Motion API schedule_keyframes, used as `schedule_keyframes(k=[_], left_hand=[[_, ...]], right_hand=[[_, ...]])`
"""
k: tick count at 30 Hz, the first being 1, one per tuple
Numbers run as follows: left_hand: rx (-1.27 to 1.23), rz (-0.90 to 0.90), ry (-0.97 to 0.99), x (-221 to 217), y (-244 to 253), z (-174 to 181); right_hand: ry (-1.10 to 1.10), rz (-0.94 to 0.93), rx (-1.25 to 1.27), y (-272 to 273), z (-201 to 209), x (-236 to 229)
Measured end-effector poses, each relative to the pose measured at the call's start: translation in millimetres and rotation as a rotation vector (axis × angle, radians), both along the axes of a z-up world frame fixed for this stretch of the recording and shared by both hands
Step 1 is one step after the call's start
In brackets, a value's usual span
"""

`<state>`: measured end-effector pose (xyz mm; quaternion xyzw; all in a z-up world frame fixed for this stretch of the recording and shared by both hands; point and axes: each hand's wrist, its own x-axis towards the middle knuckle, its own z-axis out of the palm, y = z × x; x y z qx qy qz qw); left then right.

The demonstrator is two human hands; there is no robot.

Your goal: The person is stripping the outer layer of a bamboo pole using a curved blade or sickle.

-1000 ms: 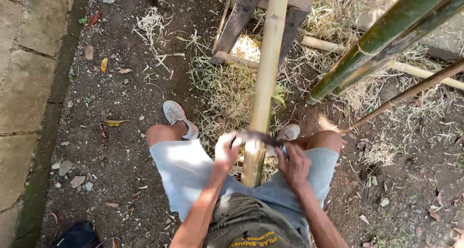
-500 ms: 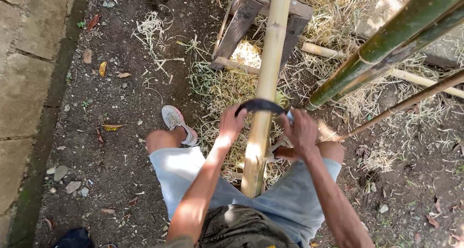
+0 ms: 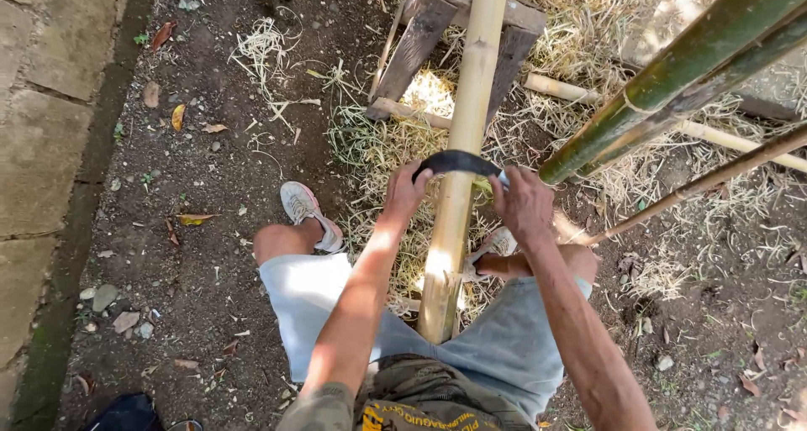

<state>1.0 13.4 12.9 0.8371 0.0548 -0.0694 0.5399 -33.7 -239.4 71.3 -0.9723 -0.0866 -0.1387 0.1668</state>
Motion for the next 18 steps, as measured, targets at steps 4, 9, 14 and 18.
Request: schedule_keyframes(k=[4, 9, 14, 18], left_hand=[[0.015, 0.003, -0.023, -67.4, 11.6, -15.9], [0.205, 0.019, -0.368, -149.7, 26.5, -27.3], [0.200, 0.045, -0.423, -199.9, 38.2, 5.9], [0.187, -0.006, -0.088, -197.9, 44.7, 1.5]], right_hand=[[0.066, -0.046, -0.015, 16.6, 9.6, -62.3], [0.116, -0.079, 0.060, 42.9, 40.1, -133.8], [0.093, -0.111, 0.088, 59.3, 53.0, -176.2], [0.098, -0.107, 0.131, 56.3, 61.5, -165.4]])
